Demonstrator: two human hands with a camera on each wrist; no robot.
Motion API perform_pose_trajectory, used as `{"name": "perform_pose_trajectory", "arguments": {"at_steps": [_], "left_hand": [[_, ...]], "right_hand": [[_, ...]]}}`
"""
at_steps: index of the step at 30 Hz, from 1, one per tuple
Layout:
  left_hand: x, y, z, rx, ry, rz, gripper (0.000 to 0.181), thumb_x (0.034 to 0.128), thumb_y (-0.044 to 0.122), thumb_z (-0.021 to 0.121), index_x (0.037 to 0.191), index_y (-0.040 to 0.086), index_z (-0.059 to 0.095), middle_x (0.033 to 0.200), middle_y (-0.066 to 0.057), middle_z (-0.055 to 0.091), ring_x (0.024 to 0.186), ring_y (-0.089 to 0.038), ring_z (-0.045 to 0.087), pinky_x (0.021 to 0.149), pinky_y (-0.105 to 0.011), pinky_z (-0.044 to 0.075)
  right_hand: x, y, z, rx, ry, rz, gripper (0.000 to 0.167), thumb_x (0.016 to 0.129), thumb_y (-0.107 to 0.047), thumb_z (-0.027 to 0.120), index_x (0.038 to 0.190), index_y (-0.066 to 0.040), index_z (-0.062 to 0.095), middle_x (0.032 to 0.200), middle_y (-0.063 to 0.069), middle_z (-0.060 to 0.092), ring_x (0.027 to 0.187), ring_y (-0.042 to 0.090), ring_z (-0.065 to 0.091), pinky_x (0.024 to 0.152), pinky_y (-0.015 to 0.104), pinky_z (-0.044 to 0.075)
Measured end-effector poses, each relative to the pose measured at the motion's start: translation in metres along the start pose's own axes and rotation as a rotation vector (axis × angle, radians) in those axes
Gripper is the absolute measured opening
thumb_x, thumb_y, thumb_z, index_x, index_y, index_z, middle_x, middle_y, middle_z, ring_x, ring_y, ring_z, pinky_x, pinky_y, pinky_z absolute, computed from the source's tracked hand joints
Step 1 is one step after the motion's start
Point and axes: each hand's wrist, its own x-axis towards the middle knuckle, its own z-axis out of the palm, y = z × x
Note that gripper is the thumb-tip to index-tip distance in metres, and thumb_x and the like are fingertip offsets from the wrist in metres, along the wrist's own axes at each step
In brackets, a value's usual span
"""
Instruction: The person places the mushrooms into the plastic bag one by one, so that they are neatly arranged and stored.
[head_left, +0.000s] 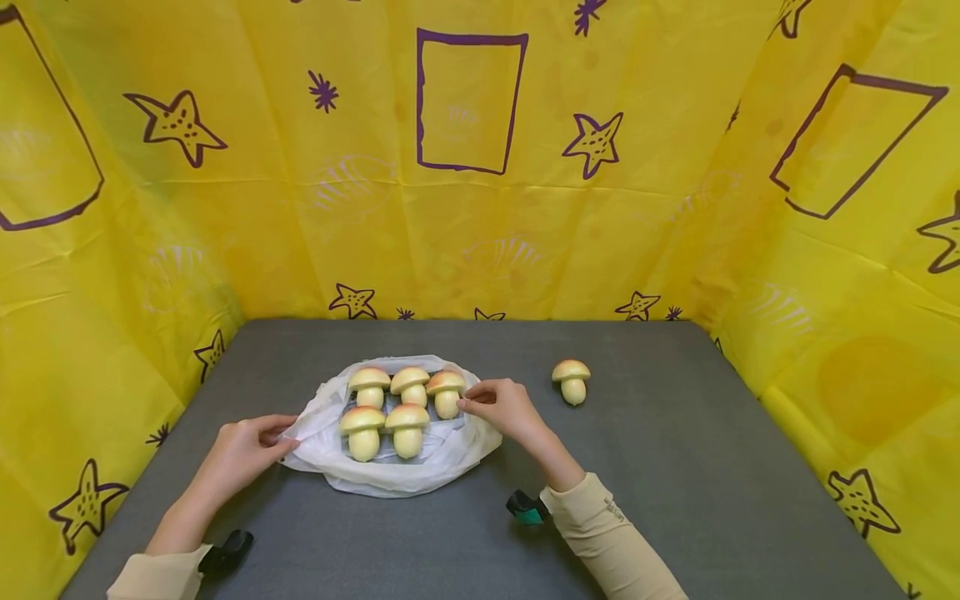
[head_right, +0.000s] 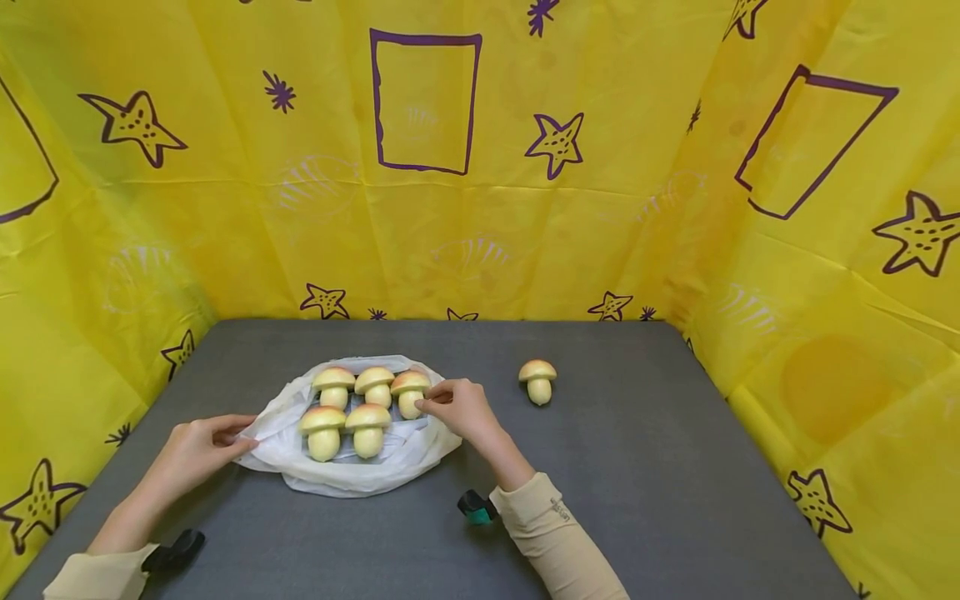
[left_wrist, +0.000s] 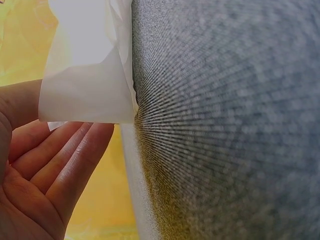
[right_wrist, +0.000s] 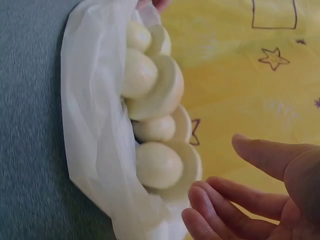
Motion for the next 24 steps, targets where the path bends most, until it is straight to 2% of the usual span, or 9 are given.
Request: {"name": "perform_pose_trajectory", "arguments": {"at_steps": [13, 19, 24], "left_hand": [[0.0, -0.002, 0.0, 0.008, 0.011, 0.001, 0.035, 0.0801, 0.021, 0.076, 0.11, 0.005, 0.07, 0.092, -0.011, 0.073, 0.074, -0.015, 0.068, 0.058, -0.02, 0.049], [0.001, -0.002, 0.001, 0.004, 0.006, -0.002, 0.037, 0.08, 0.023, 0.076, 0.111, 0.004, 0.07, 0.094, -0.013, 0.073, 0.075, -0.017, 0.068, 0.059, -0.02, 0.049], [0.002, -0.001, 0.001, -0.002, 0.0, -0.009, 0.037, 0.0796, 0.023, 0.076, 0.111, 0.004, 0.07, 0.095, -0.013, 0.072, 0.075, -0.017, 0.068, 0.059, -0.02, 0.05]], "right_hand": [[0.001, 0.019, -0.024, -0.011, 0.092, 0.037, 0.024, 0.084, -0.032, 0.072, 0.096, -0.012, 0.074, 0.09, 0.001, 0.074, 0.084, 0.015, 0.069, 0.07, 0.028, 0.053], [0.0, 0.026, -0.035, 0.029, 0.108, 0.08, 0.024, 0.084, -0.031, 0.072, 0.099, -0.012, 0.074, 0.095, 0.003, 0.073, 0.086, 0.016, 0.068, 0.073, 0.031, 0.053], [-0.001, 0.032, -0.045, 0.013, 0.133, 0.106, 0.027, 0.084, -0.032, 0.072, 0.1, -0.01, 0.073, 0.097, 0.004, 0.072, 0.088, 0.018, 0.067, 0.075, 0.032, 0.053]]}}
